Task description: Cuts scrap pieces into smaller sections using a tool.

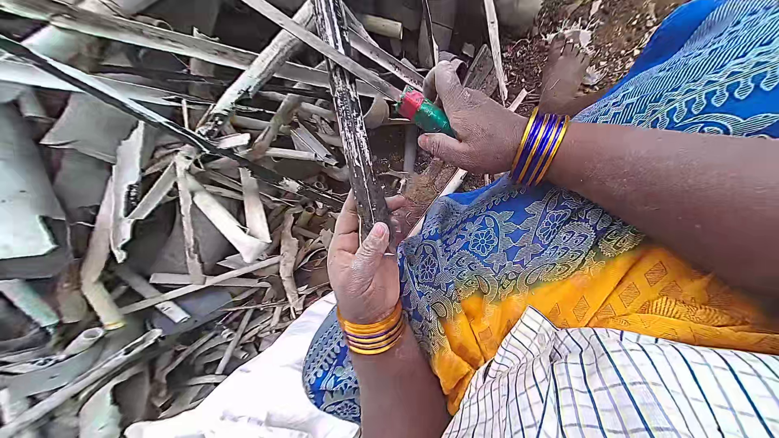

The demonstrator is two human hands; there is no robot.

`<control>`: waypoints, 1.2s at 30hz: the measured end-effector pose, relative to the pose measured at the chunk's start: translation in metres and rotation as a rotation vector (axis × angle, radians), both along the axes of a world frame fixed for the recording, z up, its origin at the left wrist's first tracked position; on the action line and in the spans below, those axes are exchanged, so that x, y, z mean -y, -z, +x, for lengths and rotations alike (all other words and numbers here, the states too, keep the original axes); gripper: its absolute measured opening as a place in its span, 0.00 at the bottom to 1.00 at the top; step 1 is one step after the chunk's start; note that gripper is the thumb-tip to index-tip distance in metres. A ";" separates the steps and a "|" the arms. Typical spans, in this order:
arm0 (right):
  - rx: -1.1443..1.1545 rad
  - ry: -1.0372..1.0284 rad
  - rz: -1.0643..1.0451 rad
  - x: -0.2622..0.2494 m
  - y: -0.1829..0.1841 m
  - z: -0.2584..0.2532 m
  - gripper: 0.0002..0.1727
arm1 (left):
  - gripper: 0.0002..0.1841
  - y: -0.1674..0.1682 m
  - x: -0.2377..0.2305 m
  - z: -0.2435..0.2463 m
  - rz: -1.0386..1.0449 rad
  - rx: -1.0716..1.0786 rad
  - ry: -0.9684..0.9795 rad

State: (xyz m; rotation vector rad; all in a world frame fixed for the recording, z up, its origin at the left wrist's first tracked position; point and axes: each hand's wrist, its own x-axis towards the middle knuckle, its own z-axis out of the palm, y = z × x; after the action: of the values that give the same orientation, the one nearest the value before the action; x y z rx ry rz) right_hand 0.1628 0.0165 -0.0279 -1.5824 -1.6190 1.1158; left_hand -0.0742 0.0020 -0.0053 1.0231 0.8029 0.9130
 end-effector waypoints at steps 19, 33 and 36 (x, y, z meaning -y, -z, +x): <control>-0.096 -0.279 -0.080 0.021 -0.024 -0.016 0.31 | 0.13 -0.003 -0.006 0.035 -0.093 -0.191 -0.543; -0.131 -0.180 -0.152 0.014 -0.014 -0.012 0.32 | 0.12 0.004 -0.010 0.040 -0.176 -0.280 -0.572; -0.067 -0.196 -0.201 0.013 -0.009 -0.006 0.32 | 0.14 0.011 -0.010 0.045 -0.170 -0.413 -0.534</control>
State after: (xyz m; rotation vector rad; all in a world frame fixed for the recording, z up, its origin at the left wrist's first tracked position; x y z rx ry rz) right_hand 0.1565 0.0035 -0.0193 -1.5145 -1.6891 1.4594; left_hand -0.0287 0.0116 -0.0160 0.8692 1.5250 1.0703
